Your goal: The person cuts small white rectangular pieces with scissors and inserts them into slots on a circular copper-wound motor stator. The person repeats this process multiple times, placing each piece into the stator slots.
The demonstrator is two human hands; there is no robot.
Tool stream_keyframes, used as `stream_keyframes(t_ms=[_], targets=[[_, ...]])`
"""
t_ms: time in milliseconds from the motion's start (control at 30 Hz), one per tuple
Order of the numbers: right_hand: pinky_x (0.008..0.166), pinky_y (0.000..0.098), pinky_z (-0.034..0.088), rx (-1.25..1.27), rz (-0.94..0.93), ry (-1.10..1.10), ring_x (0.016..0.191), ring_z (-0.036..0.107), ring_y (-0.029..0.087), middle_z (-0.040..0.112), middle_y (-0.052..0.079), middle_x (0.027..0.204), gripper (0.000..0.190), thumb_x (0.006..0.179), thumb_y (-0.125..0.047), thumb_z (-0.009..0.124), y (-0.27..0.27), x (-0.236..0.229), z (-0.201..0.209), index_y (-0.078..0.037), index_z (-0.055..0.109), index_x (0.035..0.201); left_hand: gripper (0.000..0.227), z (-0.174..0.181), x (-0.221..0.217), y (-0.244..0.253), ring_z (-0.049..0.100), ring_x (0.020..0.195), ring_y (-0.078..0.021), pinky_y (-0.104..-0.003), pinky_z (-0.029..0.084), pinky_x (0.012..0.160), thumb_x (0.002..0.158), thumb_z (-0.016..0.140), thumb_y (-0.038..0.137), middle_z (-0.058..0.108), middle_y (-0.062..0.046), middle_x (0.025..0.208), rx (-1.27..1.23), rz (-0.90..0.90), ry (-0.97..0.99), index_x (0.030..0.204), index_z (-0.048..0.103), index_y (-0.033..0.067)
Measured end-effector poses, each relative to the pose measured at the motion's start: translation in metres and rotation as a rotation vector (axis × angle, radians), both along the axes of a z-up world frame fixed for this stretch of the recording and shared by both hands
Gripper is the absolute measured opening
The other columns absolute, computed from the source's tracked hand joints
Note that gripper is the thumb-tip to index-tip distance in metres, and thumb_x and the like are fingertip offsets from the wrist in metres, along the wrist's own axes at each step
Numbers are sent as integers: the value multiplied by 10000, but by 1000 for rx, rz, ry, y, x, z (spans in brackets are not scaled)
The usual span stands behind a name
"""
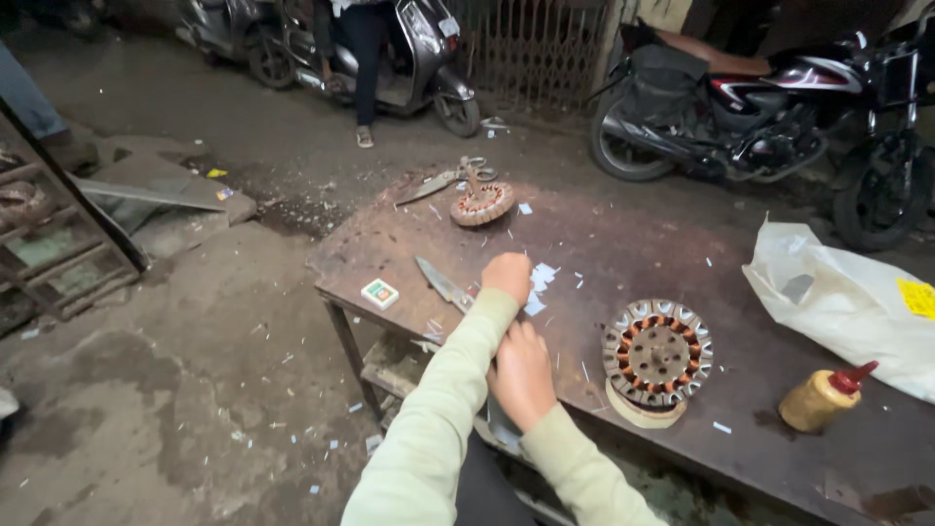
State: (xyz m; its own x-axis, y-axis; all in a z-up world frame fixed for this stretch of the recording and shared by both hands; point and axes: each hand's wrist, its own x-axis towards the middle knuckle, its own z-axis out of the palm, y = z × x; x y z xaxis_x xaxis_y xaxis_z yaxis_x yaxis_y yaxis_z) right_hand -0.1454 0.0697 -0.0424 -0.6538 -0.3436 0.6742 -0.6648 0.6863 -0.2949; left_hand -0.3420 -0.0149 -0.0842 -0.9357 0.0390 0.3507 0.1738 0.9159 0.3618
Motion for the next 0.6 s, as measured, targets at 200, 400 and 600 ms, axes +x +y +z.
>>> stream_keyframes(t_ms=[200, 400, 600], targets=[[768, 516, 443, 295, -167, -236, 931, 623, 306, 646, 93, 942, 301, 783, -281, 752, 6, 19, 15, -75, 653, 980, 171, 10, -6, -3, 718, 900, -376, -478, 573, 806, 701, 847, 177, 745, -170, 906, 174, 24, 94, 846, 785, 111], [598, 524, 519, 268, -126, -337, 686, 676, 408, 685, 195, 721, 557, 688, -362, 831, 12, 12, -10, 26, 601, 1014, 145, 52, 20, -3, 697, 901, -385, -493, 546, 797, 815, 820, 207, 727, -192, 938, 225, 90, 203, 867, 756, 88], [542, 413, 466, -75, 177, -937, 564, 647, 293, 627, 158, 674, 400, 876, -262, 825, 56, 17, -53, 89, 635, 847, 175, 75, 109, -24, 698, 836, -157, -325, 560, 716, 881, 766, 71, 748, -80, 940, 905, -254, 438, 1037, 691, 47]])
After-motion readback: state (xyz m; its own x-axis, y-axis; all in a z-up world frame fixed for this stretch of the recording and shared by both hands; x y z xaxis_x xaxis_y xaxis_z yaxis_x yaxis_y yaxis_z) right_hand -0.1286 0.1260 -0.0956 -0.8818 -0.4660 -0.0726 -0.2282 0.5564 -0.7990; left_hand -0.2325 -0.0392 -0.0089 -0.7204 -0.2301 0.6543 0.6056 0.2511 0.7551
